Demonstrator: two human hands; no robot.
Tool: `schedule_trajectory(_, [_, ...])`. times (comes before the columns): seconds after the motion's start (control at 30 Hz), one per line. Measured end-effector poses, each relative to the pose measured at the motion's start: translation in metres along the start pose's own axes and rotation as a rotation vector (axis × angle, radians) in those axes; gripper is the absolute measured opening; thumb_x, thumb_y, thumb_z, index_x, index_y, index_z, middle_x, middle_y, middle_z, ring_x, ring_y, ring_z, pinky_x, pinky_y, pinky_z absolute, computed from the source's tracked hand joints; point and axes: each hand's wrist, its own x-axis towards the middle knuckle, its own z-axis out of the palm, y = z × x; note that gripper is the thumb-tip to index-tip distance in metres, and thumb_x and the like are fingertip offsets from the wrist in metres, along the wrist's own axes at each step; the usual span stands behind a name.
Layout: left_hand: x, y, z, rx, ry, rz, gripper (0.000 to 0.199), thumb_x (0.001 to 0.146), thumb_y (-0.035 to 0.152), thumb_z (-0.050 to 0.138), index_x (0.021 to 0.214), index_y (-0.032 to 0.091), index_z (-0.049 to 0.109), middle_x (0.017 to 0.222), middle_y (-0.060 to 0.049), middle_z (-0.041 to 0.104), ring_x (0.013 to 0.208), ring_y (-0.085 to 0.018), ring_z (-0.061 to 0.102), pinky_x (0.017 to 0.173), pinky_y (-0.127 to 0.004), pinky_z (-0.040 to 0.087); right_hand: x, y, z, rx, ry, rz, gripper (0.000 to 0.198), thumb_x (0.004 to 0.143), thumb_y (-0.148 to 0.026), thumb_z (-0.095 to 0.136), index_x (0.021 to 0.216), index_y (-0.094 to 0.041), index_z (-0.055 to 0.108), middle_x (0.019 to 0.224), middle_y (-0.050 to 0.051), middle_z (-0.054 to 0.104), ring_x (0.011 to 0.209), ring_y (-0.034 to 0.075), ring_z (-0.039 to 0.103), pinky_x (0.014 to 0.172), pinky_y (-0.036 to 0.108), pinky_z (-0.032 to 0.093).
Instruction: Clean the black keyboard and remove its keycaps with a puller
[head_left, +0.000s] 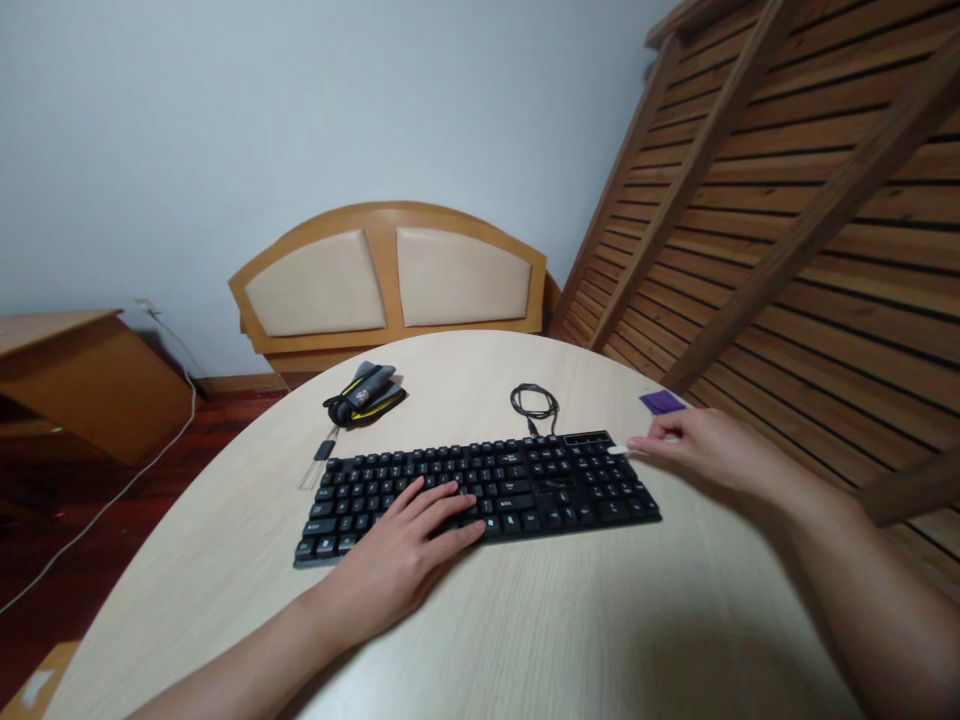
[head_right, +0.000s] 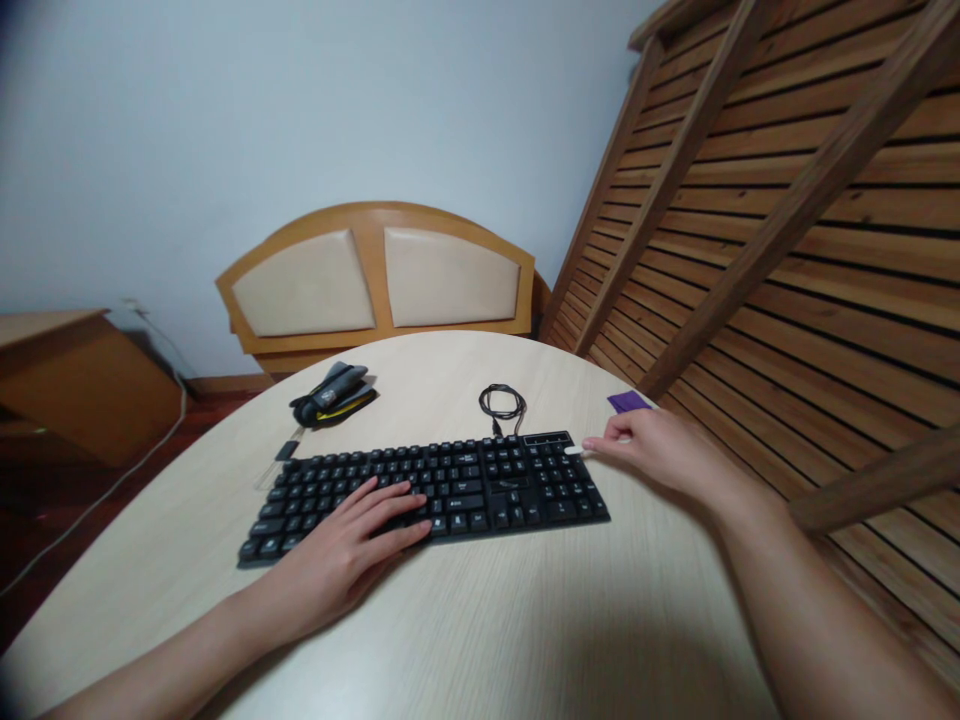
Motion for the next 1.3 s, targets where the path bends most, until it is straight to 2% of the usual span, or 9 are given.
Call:
schedule_trajectory(0.17, [0.001,0.000,-0.001,0.010,-0.007,0.006,0.050,0.101,0.012,0.052,0.147,0.032,0.050,0.151,-0.007,0.053,0.143,-0.030,0.044,0.114,-0.066,0.037,0.000,0.003,0.001,0.011,-0.002,0.020,0.056,0.080,-0.075,0.061,0.065,-0.021,0.065,0.060,0.003,0.062,0.056,0.018,0.054,0.052,0.029,0.031])
schedule_trajectory(0.3, [0.001,0.000,-0.001,0.006,0.000,0.002,0.050,0.101,0.012,0.052,0.147,0.032,0.050,0.150,-0.007,0.053,0.143,-0.029,0.044,0.114,-0.066,0.037,0.003,0.004,0.006,0.023,-0.022,-0.020,0.056,0.084,-0.075,0.058,0.067,-0.022,0.066,0.063,0.003,0.064,0.059,0.018,0.056,0.053,0.029,0.032])
schedule_trajectory(0.43, [0.000,0.001,-0.001,0.001,0.009,0.003,0.050,0.101,0.012,0.052,0.147,0.032,0.050,0.151,-0.007,0.053,0.144,-0.029,0.044,0.115,-0.065,0.037,0.004,-0.008,0.009,-0.014,-0.017,-0.044,0.053,0.086,-0.072,0.055,0.070,-0.023,0.068,0.066,0.003,0.067,0.061,0.019,0.059,0.055,0.029,0.034])
schedule_trajectory(0.6, [0.000,0.000,0.000,0.005,0.006,0.005,0.051,0.101,0.013,0.053,0.148,0.033,0.049,0.151,-0.007,0.052,0.144,-0.029,0.043,0.115,-0.065,0.036,0.004,-0.027,0.011,-0.073,0.053,-0.054,0.047,0.086,-0.069,0.058,0.074,-0.025,0.068,0.070,0.004,0.070,0.064,0.022,0.061,0.056,0.029,0.033])
schedule_trajectory(0.9, [0.001,0.000,0.000,0.027,-0.040,-0.006,0.051,0.101,0.013,0.051,0.148,0.032,0.048,0.153,-0.007,0.051,0.145,-0.030,0.042,0.114,-0.067,0.036,0.005,-0.027,0.018,-0.044,0.071,-0.074,0.044,0.086,-0.067,0.060,0.076,-0.024,0.066,0.069,0.003,0.069,0.064,0.021,0.061,0.056,0.029,0.033])
schedule_trajectory(1.07, [0.000,-0.001,0.001,0.014,-0.030,-0.003,0.053,0.101,0.012,0.052,0.149,0.033,0.047,0.153,-0.006,0.051,0.145,-0.029,0.042,0.115,-0.066,0.037,0.004,-0.035,0.019,0.034,0.042,-0.133,0.041,0.090,-0.061,0.059,0.074,-0.024,0.063,0.070,0.002,0.069,0.066,0.020,0.061,0.058,0.029,0.035])
schedule_trajectory(1.3, [0.001,0.001,-0.003,-0.003,0.001,0.002,0.051,0.101,0.011,0.052,0.147,0.032,0.050,0.151,-0.007,0.053,0.144,-0.029,0.043,0.115,-0.065,0.036,0.004,-0.044,0.021,0.169,0.029,-0.343,0.031,0.096,-0.048,0.057,0.079,-0.022,0.064,0.085,0.005,0.070,0.076,0.021,0.063,0.070,0.032,0.043])
